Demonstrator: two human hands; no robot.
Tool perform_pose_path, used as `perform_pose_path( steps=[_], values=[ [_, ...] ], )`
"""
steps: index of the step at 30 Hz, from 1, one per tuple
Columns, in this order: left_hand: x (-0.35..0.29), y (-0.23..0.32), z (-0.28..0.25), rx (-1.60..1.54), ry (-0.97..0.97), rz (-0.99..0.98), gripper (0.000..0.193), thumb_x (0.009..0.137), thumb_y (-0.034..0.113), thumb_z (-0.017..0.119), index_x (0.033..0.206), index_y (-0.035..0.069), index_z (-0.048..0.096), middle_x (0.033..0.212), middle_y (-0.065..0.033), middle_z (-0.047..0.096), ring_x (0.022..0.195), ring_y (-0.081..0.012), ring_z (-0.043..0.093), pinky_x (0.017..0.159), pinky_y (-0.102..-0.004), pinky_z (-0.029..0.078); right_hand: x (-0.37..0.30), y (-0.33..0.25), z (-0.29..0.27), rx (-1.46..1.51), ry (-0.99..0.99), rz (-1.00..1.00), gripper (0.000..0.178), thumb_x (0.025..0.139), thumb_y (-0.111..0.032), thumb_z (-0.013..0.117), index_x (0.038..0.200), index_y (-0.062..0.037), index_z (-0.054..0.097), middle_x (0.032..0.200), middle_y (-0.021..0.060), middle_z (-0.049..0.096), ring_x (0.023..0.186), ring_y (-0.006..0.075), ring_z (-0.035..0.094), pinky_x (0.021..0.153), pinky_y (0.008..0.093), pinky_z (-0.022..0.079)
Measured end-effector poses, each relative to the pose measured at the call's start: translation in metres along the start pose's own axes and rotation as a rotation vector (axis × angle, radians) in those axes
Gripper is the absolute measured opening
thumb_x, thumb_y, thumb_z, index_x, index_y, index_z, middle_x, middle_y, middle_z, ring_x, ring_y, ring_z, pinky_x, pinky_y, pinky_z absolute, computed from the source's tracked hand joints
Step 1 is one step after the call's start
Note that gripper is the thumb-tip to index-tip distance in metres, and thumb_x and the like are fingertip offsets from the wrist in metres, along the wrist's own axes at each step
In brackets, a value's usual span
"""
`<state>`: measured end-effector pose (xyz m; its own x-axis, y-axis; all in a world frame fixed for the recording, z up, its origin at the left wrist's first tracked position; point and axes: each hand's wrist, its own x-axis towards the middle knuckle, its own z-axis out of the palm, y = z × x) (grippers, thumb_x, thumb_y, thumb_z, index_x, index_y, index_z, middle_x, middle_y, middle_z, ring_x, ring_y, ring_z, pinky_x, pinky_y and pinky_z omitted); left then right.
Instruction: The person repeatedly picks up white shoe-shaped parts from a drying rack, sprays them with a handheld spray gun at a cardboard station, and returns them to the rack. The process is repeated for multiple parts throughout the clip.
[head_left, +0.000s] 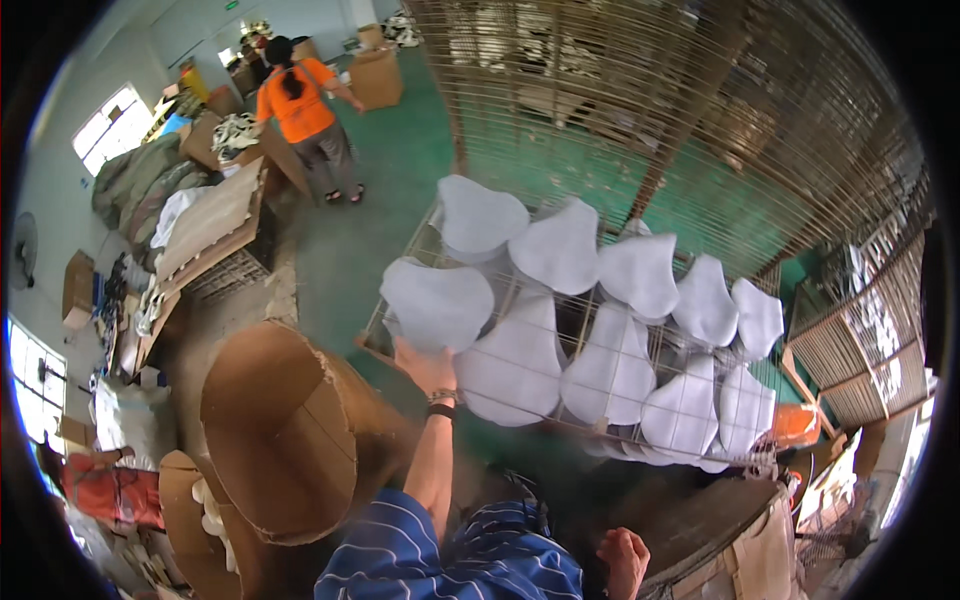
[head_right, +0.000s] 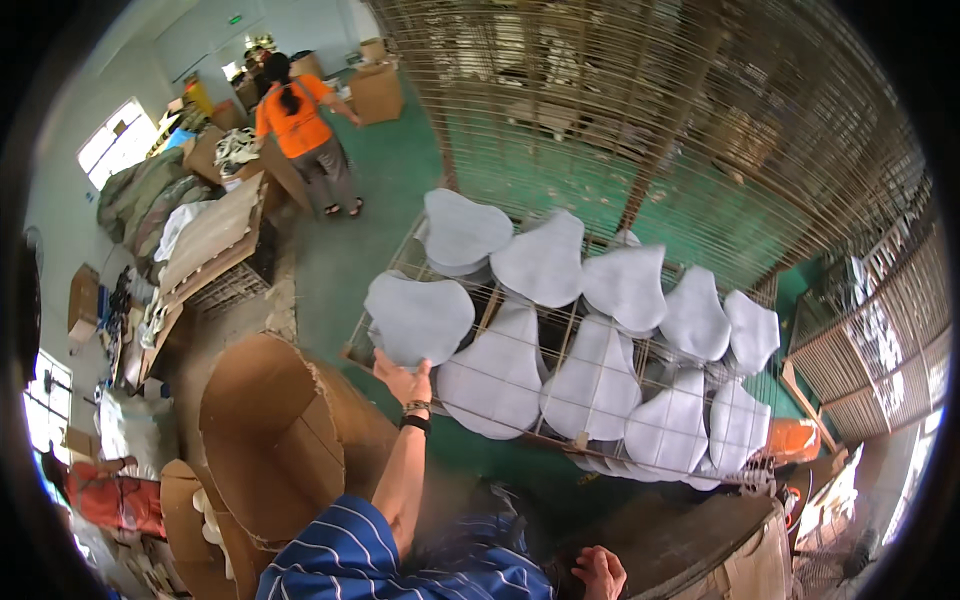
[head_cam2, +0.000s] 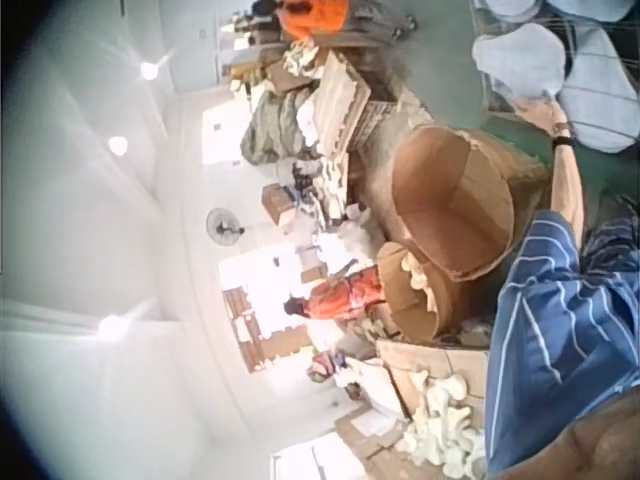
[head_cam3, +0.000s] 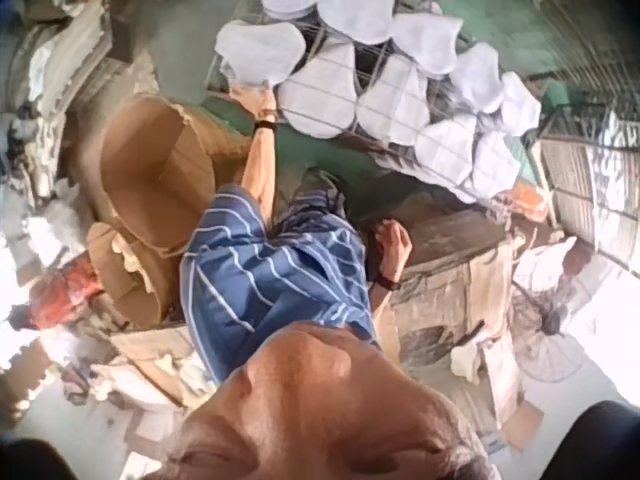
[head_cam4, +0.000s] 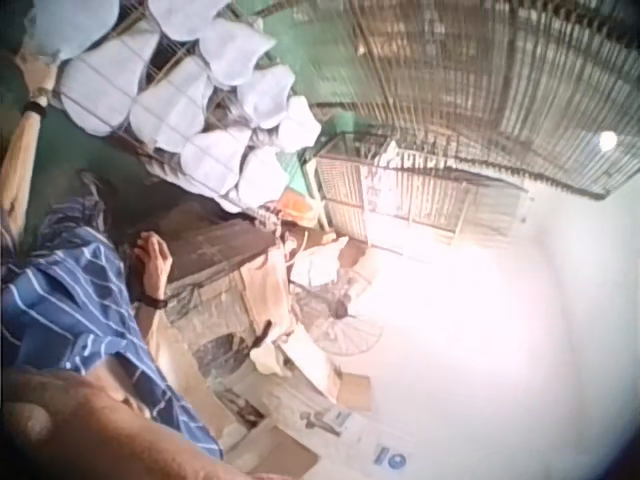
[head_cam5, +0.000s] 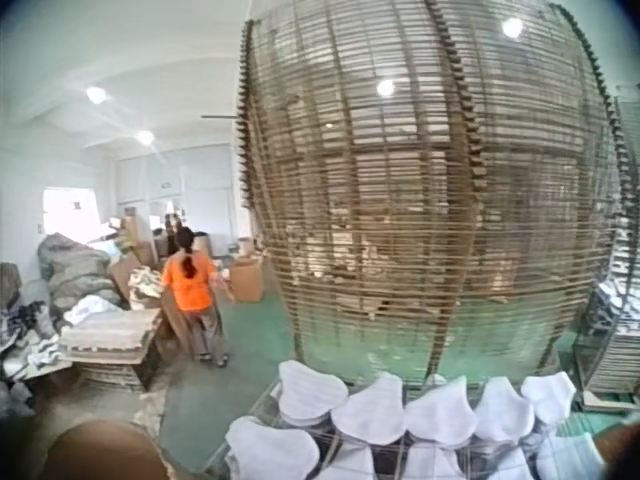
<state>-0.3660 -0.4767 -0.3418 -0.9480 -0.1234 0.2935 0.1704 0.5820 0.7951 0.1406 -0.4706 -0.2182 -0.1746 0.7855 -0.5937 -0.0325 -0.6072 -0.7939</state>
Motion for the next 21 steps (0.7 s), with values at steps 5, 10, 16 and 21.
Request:
perform_pose_path(
  steps=[5, 10, 16, 21],
  values=[
    [-0.004, -0.002, -0.013, -0.025, -0.105, 0.104, 0.11, 0.063, 0.025, 0.093, 0.151, 0.001, 0.03, 0.146, -0.0293, 0.036, 0.133, -0.0471, 0.039, 0.11, -0.0554, 0.04, -0.004, -0.002, 0.001, -0.008, -0.021, 0.009, 0.029, 0.097, -0.026, 0.07, 0.113, -0.0011, 0.071, 0.1, 0.0108, 0.074, 0.08, 0.0167, 0.07, 0.067, 0.0286, 0.059],
    [-0.022, 0.002, -0.037, 0.171, -0.122, 0.14, 0.102, 0.072, 0.031, 0.089, 0.151, 0.001, 0.031, 0.149, -0.0302, 0.035, 0.138, -0.0473, 0.036, 0.115, -0.0557, 0.034, -0.007, 0.014, -0.012, -0.078, -0.001, -0.042, 0.028, 0.098, -0.025, 0.07, 0.111, -0.0009, 0.071, 0.095, 0.0093, 0.073, 0.076, 0.0158, 0.068, 0.065, 0.0281, 0.057],
    [-0.088, 0.048, -0.061, 0.019, -0.342, 0.387, 0.081, 0.084, 0.021, 0.077, 0.149, -0.001, 0.034, 0.147, -0.029, 0.039, 0.137, -0.0461, 0.037, 0.114, -0.0535, 0.033, -0.026, 0.096, -0.075, -0.279, 0.145, -0.07, 0.028, 0.097, -0.025, 0.07, 0.109, 0.0005, 0.071, 0.083, 0.007, 0.07, 0.074, 0.0152, 0.065, 0.062, 0.0266, 0.055],
    [-0.189, 0.091, -0.057, -0.367, -0.818, 0.694, 0.069, 0.084, 0.013, 0.072, 0.145, -0.002, 0.041, 0.14, -0.0269, 0.048, 0.128, -0.0454, 0.047, 0.111, -0.0511, 0.038, -0.059, 0.173, -0.127, -0.809, 0.395, -0.169, 0.032, 0.088, -0.032, 0.071, 0.092, -0.0004, 0.075, 0.08, 0.0163, 0.073, 0.076, 0.0246, 0.072, 0.067, 0.0414, 0.058]
  ],
)
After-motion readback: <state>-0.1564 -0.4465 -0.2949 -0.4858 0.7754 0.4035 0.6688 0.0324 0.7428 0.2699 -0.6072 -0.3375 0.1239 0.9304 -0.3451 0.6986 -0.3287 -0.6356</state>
